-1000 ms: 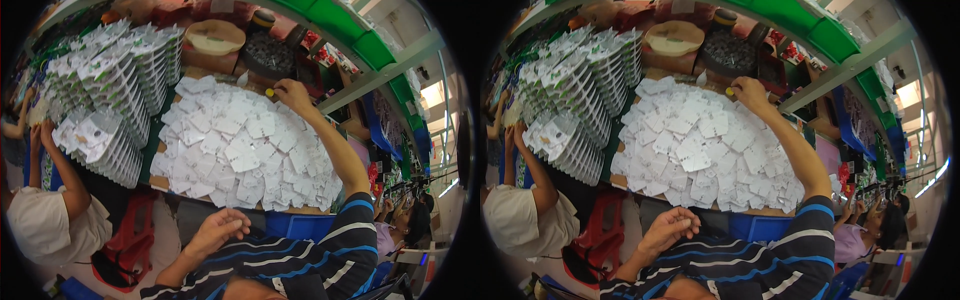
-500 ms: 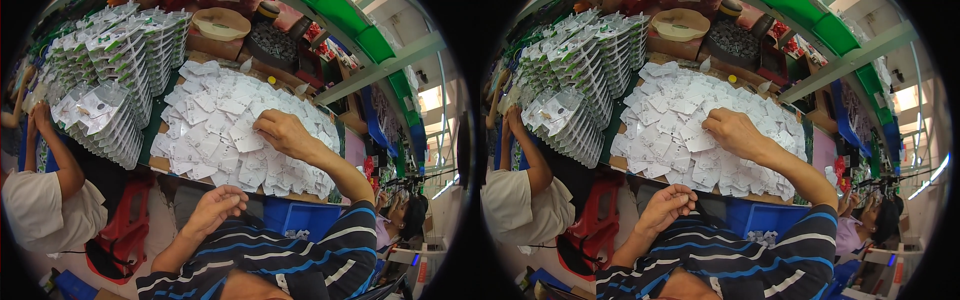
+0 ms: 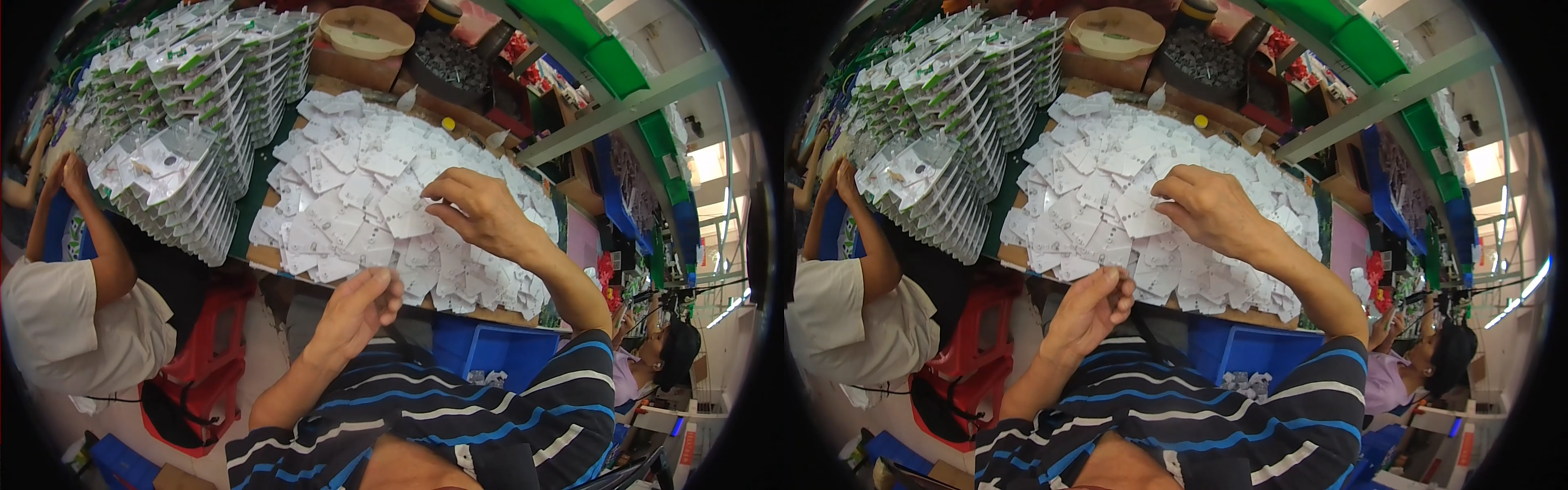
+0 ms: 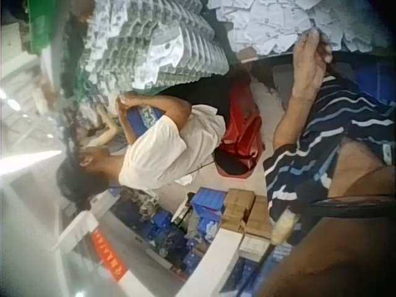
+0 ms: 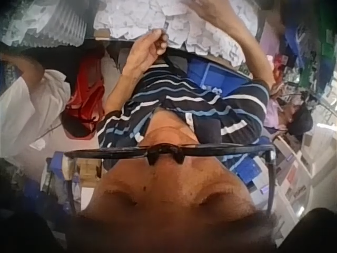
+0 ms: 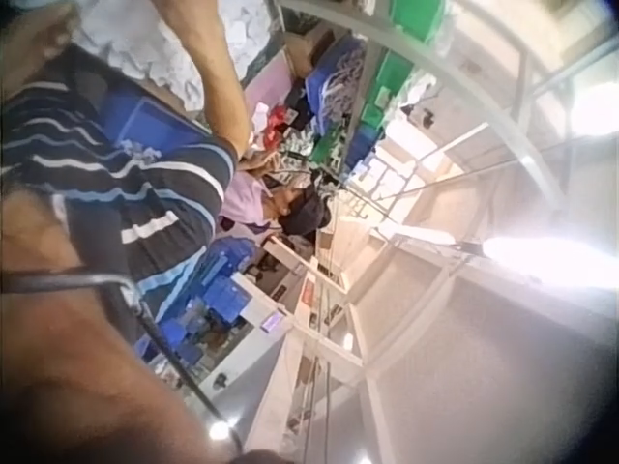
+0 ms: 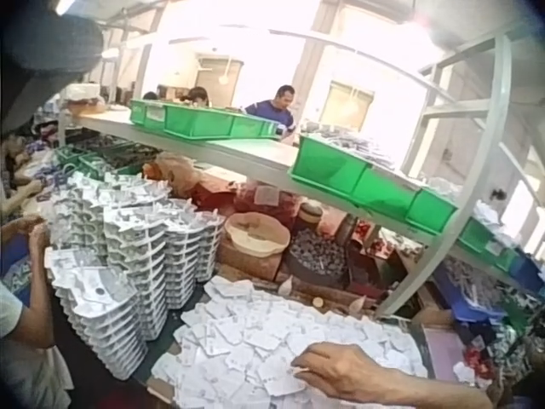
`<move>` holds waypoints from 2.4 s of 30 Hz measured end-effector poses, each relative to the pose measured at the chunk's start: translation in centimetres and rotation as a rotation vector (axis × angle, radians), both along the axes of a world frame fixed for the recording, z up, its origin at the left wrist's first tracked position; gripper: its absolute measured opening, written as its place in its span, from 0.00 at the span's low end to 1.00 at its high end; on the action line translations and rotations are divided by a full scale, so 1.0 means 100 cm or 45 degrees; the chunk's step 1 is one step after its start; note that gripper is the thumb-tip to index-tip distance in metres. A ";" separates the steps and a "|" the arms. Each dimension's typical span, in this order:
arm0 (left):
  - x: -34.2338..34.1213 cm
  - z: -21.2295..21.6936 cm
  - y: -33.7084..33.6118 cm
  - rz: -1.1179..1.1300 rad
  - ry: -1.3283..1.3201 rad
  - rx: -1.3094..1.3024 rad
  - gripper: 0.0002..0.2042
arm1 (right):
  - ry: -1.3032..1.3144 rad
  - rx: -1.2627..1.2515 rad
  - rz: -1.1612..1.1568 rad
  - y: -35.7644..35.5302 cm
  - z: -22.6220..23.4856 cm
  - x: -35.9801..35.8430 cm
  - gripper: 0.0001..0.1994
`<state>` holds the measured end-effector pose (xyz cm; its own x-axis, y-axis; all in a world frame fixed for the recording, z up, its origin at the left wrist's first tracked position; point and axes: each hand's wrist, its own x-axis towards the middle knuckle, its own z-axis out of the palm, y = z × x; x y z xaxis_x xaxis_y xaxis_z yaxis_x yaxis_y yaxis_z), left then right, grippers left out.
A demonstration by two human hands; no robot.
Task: The person picks and sorts small white plastic parts by hand from a large pile into a storage bin.
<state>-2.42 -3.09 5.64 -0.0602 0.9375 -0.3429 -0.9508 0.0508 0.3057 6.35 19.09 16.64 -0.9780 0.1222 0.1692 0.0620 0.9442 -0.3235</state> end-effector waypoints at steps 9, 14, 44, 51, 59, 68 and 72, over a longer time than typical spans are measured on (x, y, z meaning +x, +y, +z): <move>0.007 0.017 0.024 -0.012 -0.031 0.075 0.10 | -0.057 -0.590 0.005 -0.041 -0.002 0.030 0.10; 0.014 0.018 0.028 -0.034 -0.004 0.069 0.12 | -0.022 -0.572 -0.003 -0.035 -0.003 0.043 0.08; 0.005 -0.016 -0.006 -0.517 -0.081 -0.012 0.17 | -0.076 0.250 -0.706 0.222 -0.131 -0.036 0.08; 0.011 -0.016 -0.012 -0.554 -0.090 -0.047 0.10 | -0.095 0.292 -0.687 0.226 -0.140 -0.038 0.07; 0.015 -0.008 -0.013 -0.550 0.080 -0.109 0.07 | -0.034 0.166 -0.856 0.214 -0.114 -0.022 0.09; 0.026 -0.013 -0.019 -0.580 0.036 -0.045 0.11 | 0.065 -0.121 -0.425 0.104 -0.024 0.051 0.08; 0.030 -0.008 -0.018 -0.624 0.006 -0.065 0.11 | 0.010 -0.015 -0.399 0.090 -0.028 0.064 0.07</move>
<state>0.61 -4.89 4.81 0.3823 0.8378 -0.3898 -0.8097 0.5070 0.2956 12.77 28.12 13.86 -0.8909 0.4197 0.1736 0.3471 0.8756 -0.3359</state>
